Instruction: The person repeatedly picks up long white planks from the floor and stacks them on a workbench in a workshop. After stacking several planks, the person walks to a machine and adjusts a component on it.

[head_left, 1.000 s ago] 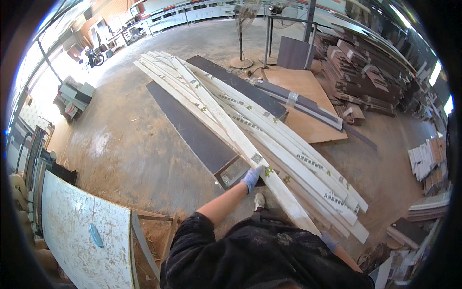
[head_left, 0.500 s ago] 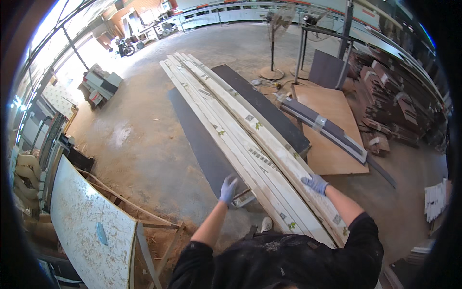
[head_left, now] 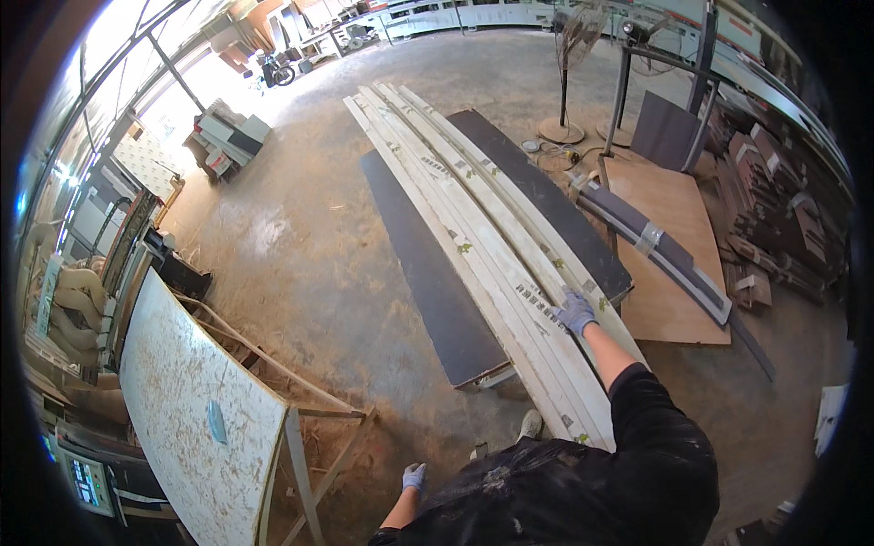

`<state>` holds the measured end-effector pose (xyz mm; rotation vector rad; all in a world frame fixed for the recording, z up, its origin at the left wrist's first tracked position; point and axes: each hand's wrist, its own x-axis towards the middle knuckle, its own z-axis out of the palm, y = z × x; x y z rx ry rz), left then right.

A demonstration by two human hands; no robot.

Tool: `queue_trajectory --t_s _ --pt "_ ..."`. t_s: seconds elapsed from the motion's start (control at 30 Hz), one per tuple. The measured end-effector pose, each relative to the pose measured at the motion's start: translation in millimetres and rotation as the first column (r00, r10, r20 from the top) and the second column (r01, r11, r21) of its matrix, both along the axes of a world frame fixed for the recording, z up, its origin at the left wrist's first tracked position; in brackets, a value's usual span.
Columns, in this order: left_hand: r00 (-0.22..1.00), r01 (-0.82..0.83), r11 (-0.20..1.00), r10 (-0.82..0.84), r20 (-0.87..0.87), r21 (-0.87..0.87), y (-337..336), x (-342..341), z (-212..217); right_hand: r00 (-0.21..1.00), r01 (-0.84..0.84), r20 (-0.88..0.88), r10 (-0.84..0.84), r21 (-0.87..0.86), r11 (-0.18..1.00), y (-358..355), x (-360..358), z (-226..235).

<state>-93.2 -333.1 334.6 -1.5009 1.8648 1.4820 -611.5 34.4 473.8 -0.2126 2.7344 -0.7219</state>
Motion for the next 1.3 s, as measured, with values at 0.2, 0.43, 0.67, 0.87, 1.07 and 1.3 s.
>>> queue_trajectory --t_s 0.2,0.43,0.67,0.87,1.07,1.3 --pt "0.968 0.245 0.969 -0.242 -0.063 0.039 -3.1 2.3 -23.7 0.998 -0.02 -0.066 0.018 -0.028 0.999 30.5 41.4 -5.5" --pt "0.809 0.584 0.757 -0.574 0.129 -0.293 13.1 -136.4 63.1 0.984 0.168 -0.078 -0.159 0.131 0.977 59.2 90.6 9.5" --pt "0.595 0.788 0.454 -0.734 0.327 -0.416 64.0 -289.1 116.8 0.923 0.36 0.11 -0.37 0.098 0.928 67.7 120.2 4.6" --pt "0.63 0.776 0.539 -0.64 0.44 -0.328 83.8 -355.5 113.3 0.951 0.231 0.182 -0.252 0.129 0.964 70.8 99.6 5.5" --pt "0.575 0.817 0.487 -0.653 0.494 -0.308 71.8 -383.5 112.9 0.976 0.195 0.088 -0.201 0.074 0.978 63.4 78.8 0.1" --pt "0.58 0.814 0.484 -0.652 0.488 -0.321 68.6 -393.7 110.5 0.988 0.144 -0.052 -0.142 0.036 0.989 60.4 66.2 -17.9"
